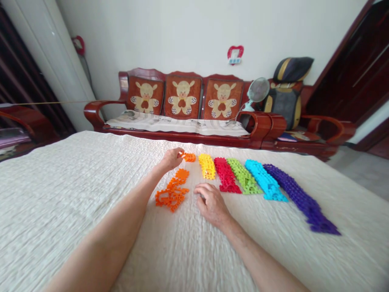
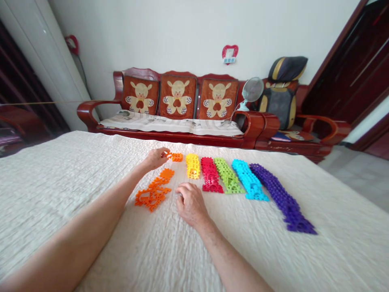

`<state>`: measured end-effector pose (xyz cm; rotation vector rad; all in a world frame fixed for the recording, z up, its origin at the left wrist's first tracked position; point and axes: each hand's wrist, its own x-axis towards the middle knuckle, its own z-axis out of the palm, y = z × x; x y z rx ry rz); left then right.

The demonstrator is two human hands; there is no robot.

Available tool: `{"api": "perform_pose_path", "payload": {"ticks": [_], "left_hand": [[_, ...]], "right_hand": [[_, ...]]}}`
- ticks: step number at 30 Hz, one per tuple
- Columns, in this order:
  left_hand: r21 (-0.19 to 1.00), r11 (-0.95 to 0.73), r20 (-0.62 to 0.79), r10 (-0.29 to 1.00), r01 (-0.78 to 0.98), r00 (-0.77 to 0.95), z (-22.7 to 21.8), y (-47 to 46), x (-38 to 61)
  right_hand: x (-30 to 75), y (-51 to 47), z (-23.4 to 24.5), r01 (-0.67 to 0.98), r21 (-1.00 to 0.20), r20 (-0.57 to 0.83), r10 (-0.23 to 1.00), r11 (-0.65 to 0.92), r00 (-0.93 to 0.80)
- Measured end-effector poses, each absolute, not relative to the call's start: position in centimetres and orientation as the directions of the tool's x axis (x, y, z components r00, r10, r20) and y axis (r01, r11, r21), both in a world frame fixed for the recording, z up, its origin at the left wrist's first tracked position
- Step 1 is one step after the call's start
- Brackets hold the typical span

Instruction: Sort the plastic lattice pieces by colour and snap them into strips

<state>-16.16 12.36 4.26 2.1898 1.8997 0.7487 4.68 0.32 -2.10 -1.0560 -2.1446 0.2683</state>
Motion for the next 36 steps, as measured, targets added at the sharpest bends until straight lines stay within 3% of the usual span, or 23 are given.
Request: {"api": "perform_pose_path", "payload": {"ticks": [5, 11, 23, 28, 36], "left_hand": [[0.428, -0.162, 0.183, 0.979, 0.889, 0.090, 4.2, 11.2, -18.2], [0.491, -0.140, 0.192, 0.980, 0.860, 0.050, 3.4, 11.5, -17.9], [0.395, -0.257, 0.221, 0.958, 0.882, 0.180, 2.3, 12.4, -16.6], [0.449, -0.188, 0.198, 0.974, 0.873, 0.108, 2.8, 12.5, -16.3], [0.575, -0.222, 0.242, 0.966, 0.787, 0.095, 1.7, 13.6, -15.9]], "right_hand": [[4.7, 0.4, -1.9, 0.602, -0.464, 0.520, 0.750, 0.650, -0.410], [4.8, 0.5, -2.0, 0.603, -0.455, 0.526, 0.744, 0.655, -0.411], [4.8, 0.6, -2.1, 0.602, -0.453, 0.526, 0.743, 0.657, -0.415], [4.8, 0.5, -2.0, 0.608, -0.440, 0.530, 0.738, 0.661, -0.418], [4.7, 0.4, -1.9, 0.613, -0.452, 0.510, 0.752, 0.648, -0.418]]}}
